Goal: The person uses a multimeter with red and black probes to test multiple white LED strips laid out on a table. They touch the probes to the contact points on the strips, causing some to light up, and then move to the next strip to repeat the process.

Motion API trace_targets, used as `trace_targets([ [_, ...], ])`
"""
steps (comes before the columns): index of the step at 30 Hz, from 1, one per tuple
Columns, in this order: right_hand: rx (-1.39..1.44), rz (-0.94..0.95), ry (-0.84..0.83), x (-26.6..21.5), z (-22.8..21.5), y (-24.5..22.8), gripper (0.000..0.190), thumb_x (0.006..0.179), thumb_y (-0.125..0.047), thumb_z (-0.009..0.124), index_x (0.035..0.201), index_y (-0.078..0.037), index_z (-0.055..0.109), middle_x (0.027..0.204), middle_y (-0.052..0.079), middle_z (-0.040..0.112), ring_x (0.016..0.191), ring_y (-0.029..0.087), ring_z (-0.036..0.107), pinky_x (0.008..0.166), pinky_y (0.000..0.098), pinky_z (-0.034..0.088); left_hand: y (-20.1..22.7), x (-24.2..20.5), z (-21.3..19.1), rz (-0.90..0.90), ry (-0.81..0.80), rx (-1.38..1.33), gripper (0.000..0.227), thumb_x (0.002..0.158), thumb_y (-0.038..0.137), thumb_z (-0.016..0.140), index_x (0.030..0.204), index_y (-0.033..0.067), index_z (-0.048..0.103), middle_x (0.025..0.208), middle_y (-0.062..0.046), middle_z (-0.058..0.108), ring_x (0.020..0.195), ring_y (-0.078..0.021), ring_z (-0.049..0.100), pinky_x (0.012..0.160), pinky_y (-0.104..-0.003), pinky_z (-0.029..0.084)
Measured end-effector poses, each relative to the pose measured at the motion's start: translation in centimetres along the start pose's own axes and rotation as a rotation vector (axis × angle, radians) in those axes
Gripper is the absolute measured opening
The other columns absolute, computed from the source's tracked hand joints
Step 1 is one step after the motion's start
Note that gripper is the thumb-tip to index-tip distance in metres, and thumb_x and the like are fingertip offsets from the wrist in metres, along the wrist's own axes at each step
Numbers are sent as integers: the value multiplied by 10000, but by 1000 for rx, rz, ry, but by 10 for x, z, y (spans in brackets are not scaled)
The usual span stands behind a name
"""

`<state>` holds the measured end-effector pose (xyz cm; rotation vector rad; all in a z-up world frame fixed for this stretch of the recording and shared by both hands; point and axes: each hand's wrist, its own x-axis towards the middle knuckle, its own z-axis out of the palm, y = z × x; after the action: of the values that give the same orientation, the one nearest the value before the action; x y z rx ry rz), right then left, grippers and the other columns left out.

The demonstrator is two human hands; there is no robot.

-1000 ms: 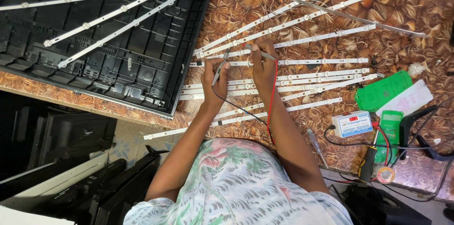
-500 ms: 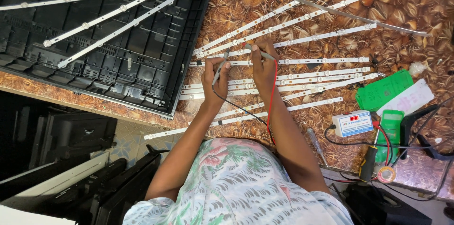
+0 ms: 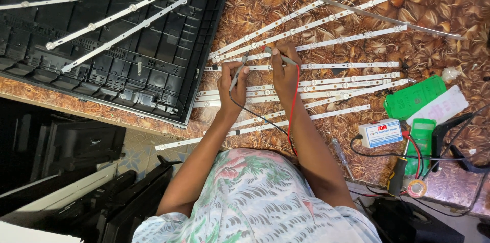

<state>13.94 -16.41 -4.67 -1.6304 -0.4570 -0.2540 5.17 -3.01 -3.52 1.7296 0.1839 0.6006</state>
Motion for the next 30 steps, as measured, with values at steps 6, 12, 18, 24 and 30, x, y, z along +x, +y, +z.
trace_targets([
  [6,-4,9,-4,0,-2,1,204,1116,-134,458,964,-73,578,681,65,557,598,166,530,634,354,462,-2,-1,1,-15,-7,-13,145,1090,211,565,1106,67,570,613,-70,624,548,-217,648,608,-361,528],
  [12,0,4,-4,1,0,-1,195,1112,-124,455,960,-76,567,671,71,547,588,165,516,622,353,447,-2,0,-1,-6,-4,-1,152,1087,223,569,1104,71,573,614,-68,624,540,-213,640,606,-353,526],
  [18,3,-4,3,0,0,4,207,1122,-150,455,961,-82,566,665,72,529,581,156,499,611,353,437,-2,0,0,-3,-6,-4,148,1095,216,560,1107,68,570,615,-70,614,539,-215,632,603,-358,524],
  [24,5,3,4,0,0,3,204,1111,-137,462,946,-81,568,654,78,540,562,162,502,598,346,434,-2,1,-1,-7,-29,-9,155,1096,214,553,1126,62,560,638,-66,626,557,-196,649,609,-358,538],
  [30,-11,-4,5,0,-2,7,205,1108,-146,464,950,-83,578,652,75,539,548,162,501,588,342,438,-2,1,0,-8,-39,-8,135,1101,195,546,1130,64,556,646,-63,619,570,-188,652,611,-355,545],
])
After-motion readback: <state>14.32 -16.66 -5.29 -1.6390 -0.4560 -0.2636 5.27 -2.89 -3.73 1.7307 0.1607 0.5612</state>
